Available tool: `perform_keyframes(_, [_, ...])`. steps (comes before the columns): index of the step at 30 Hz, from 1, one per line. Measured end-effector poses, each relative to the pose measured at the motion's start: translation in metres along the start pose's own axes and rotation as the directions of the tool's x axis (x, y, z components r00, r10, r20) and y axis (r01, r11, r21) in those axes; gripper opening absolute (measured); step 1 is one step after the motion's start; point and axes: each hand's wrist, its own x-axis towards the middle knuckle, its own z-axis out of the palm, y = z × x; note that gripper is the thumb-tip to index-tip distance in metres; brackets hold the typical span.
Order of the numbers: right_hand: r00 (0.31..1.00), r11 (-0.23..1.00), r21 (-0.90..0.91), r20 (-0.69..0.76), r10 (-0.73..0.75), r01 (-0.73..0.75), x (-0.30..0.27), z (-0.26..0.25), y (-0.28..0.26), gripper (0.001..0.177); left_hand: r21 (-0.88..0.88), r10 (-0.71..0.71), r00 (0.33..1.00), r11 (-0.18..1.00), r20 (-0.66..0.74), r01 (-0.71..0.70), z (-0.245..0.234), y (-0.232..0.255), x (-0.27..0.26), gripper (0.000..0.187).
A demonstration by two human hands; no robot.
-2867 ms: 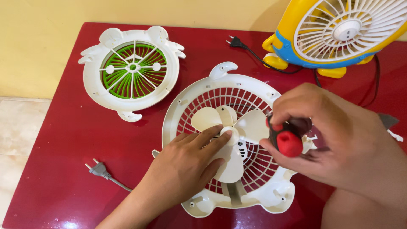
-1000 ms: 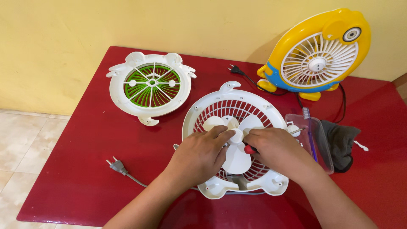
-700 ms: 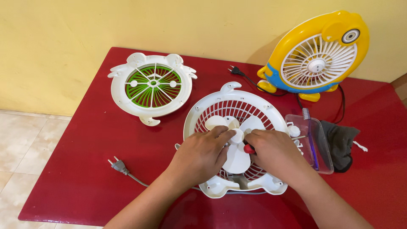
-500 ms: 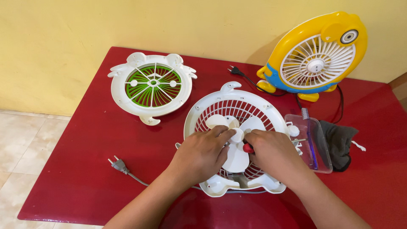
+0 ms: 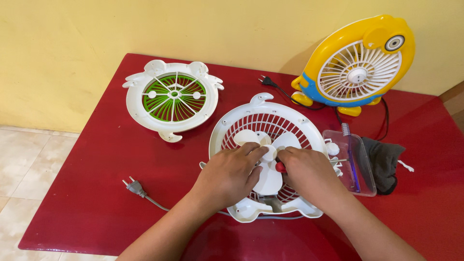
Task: The person assembles a small electric fan by securing the fan blade to the motor hub using a screwdriver. They tighten the central screw to fix the blade in place on the fan housing.
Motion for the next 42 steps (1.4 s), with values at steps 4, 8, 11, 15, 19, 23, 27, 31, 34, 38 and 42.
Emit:
perform_keyframes(4, [1.000,1.000,-0.002,-0.013,-0.026,0.026,0.000,0.002,0.002,0.016,0.003,0.019,1.000,1.000,-0.009,-0.019,0.000,0.001,0.000,0.037])
perform_keyframes(8, [0.999,0.999,-0.007,-0.019,-0.036,0.035,0.000,0.003,0.003,0.019,0.000,0.002,1.000,1.000,0.000,-0.002,-0.001,0.002,0.000,0.037])
perform_keyframes(11, [1.000,1.000,0.012,-0.004,-0.022,0.022,-0.001,0.002,0.002,0.021,-0.016,-0.014,1.000,1.000,0.009,0.014,-0.001,0.003,-0.001,0.036])
perform_keyframes(15, [1.000,1.000,0.018,0.003,-0.021,0.021,-0.001,0.003,0.003,0.025,-0.004,-0.006,1.000,1.000,0.014,0.006,-0.001,0.002,0.000,0.037])
perform_keyframes(19, [0.999,0.999,0.014,-0.005,-0.033,0.033,-0.001,0.003,0.003,0.024,-0.005,0.016,1.000,1.000,-0.011,-0.016,0.000,0.002,0.000,0.037])
perform_keyframes(23, [0.999,0.999,0.012,-0.021,-0.042,0.042,0.000,0.002,0.005,0.032,-0.005,0.005,1.000,1.000,0.001,-0.005,0.000,0.002,0.000,0.036])
perform_keyframes(27, [1.000,0.999,0.026,-0.002,-0.020,0.020,0.002,0.000,0.005,0.031,-0.005,-0.004,1.000,1.000,0.007,0.004,0.000,0.002,-0.001,0.036])
perform_keyframes(31, [0.996,0.998,0.037,0.069,0.052,-0.055,0.001,-0.003,0.002,0.031,-0.006,0.001,1.000,1.000,-0.002,-0.001,0.000,0.003,-0.001,0.036])
perform_keyframes(34, [0.998,0.996,0.080,0.034,0.046,-0.048,0.000,-0.005,0.001,0.034,-0.004,0.000,1.000,1.000,0.002,0.000,0.000,0.001,-0.001,0.036])
perform_keyframes(38, [0.996,0.993,0.098,0.063,0.063,-0.069,0.002,-0.008,0.001,0.031,-0.012,0.008,1.000,1.000,-0.013,-0.008,0.001,0.001,-0.001,0.036])
perform_keyframes(42, [0.993,0.993,0.082,0.090,0.075,-0.083,0.003,-0.011,0.000,0.029,-0.007,0.012,1.000,1.000,-0.021,-0.012,0.001,0.001,-0.001,0.035])
